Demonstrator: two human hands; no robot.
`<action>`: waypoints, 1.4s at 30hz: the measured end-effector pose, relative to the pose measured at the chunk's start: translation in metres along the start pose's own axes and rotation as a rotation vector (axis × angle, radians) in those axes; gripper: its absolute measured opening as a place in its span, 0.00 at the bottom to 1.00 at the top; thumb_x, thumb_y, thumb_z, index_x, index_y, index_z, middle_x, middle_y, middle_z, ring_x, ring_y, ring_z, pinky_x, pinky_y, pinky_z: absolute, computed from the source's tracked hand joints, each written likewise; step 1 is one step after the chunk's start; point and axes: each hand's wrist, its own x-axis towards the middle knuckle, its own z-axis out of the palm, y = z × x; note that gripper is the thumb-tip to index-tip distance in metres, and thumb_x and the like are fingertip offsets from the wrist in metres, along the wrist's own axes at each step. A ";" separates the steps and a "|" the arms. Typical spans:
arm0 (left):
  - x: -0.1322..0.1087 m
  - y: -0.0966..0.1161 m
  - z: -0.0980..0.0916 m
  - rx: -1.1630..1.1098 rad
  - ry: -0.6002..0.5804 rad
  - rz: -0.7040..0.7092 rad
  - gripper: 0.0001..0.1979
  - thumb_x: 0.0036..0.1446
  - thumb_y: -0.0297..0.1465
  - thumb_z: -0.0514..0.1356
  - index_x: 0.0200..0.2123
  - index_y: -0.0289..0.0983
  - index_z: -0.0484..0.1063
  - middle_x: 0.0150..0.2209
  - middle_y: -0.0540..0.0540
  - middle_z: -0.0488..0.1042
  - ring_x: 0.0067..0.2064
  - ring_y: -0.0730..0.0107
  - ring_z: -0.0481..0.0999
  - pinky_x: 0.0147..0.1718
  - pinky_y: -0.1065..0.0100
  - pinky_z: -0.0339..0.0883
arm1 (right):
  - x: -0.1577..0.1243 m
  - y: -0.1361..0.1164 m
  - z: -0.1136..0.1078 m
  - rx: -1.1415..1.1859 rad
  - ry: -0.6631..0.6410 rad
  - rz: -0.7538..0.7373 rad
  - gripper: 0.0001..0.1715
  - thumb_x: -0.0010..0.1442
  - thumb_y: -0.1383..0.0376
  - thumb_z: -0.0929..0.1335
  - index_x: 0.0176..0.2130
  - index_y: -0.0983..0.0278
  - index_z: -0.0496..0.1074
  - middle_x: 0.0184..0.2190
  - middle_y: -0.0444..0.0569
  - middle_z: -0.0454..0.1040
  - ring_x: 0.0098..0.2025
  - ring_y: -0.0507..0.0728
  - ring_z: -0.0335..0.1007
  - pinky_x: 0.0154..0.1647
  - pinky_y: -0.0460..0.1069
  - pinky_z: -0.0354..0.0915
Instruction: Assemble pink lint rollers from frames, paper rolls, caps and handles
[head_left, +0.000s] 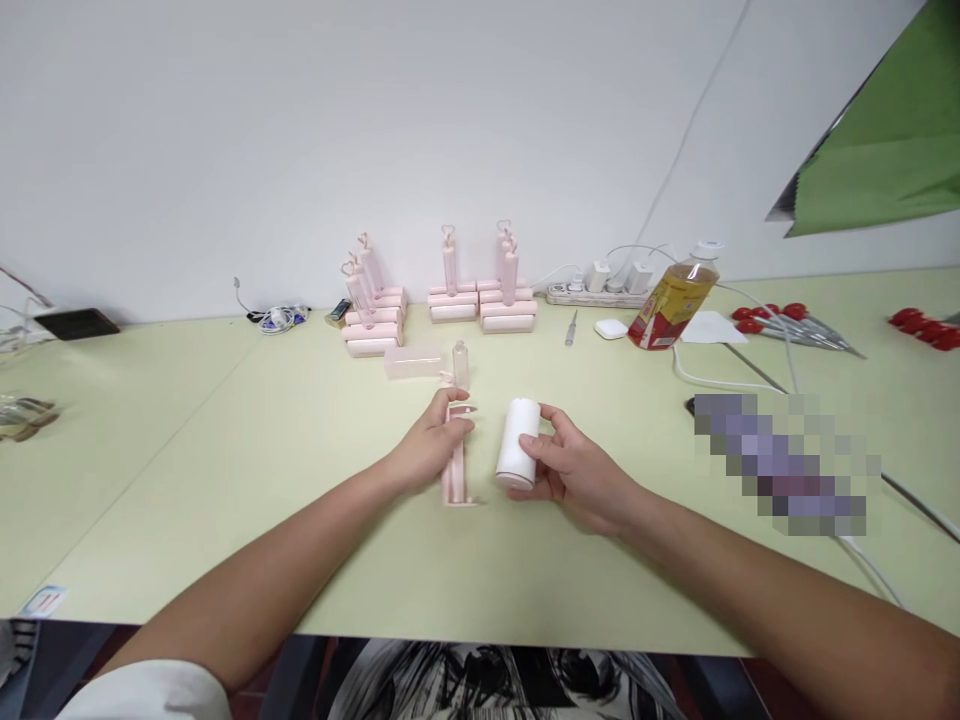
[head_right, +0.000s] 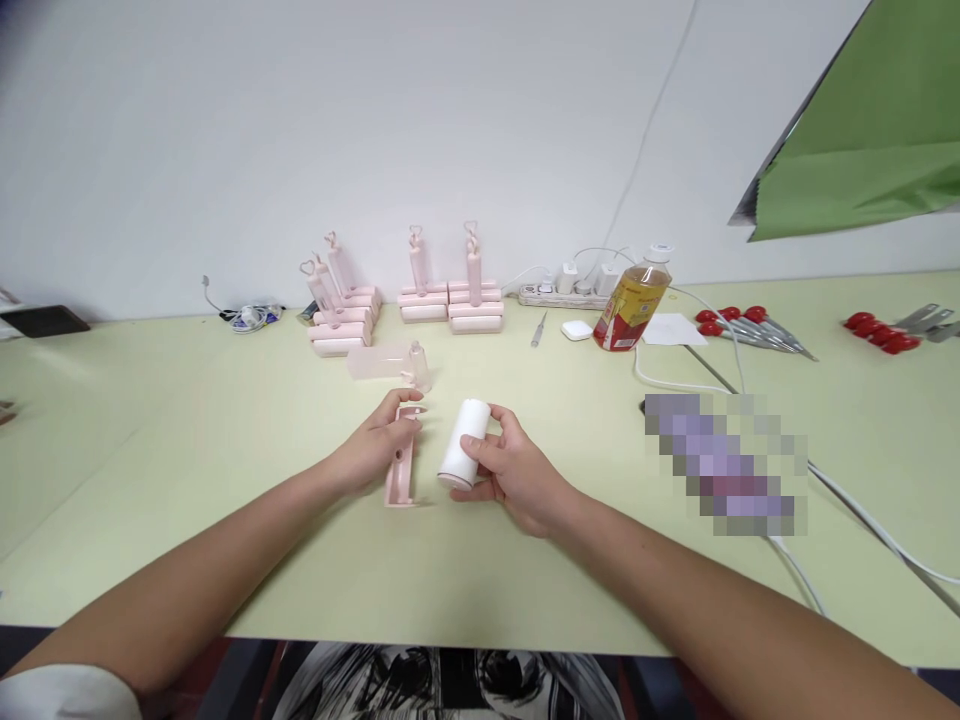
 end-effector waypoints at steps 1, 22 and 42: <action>-0.001 0.001 0.004 -0.088 -0.013 -0.028 0.15 0.58 0.32 0.53 0.49 0.43 0.61 0.29 0.53 0.65 0.29 0.72 0.68 0.29 0.71 0.63 | 0.001 0.002 0.001 -0.005 0.007 -0.012 0.33 0.58 0.60 0.72 0.56 0.55 0.53 0.35 0.43 0.70 0.32 0.54 0.73 0.36 0.57 0.76; -0.009 -0.005 0.021 -0.212 -0.047 -0.008 0.22 0.62 0.47 0.52 0.50 0.38 0.62 0.27 0.50 0.69 0.26 0.70 0.70 0.26 0.68 0.66 | 0.000 0.014 0.005 -0.125 -0.157 -0.061 0.40 0.55 0.58 0.73 0.58 0.54 0.49 0.40 0.46 0.73 0.32 0.55 0.74 0.31 0.52 0.72; -0.010 -0.009 -0.004 0.505 -0.205 0.551 0.16 0.57 0.33 0.57 0.48 0.40 0.75 0.39 0.46 0.76 0.37 0.68 0.73 0.37 0.69 0.64 | -0.009 -0.016 -0.009 -0.735 -0.238 -0.056 0.43 0.52 0.69 0.64 0.64 0.53 0.49 0.36 0.44 0.65 0.30 0.53 0.62 0.25 0.46 0.59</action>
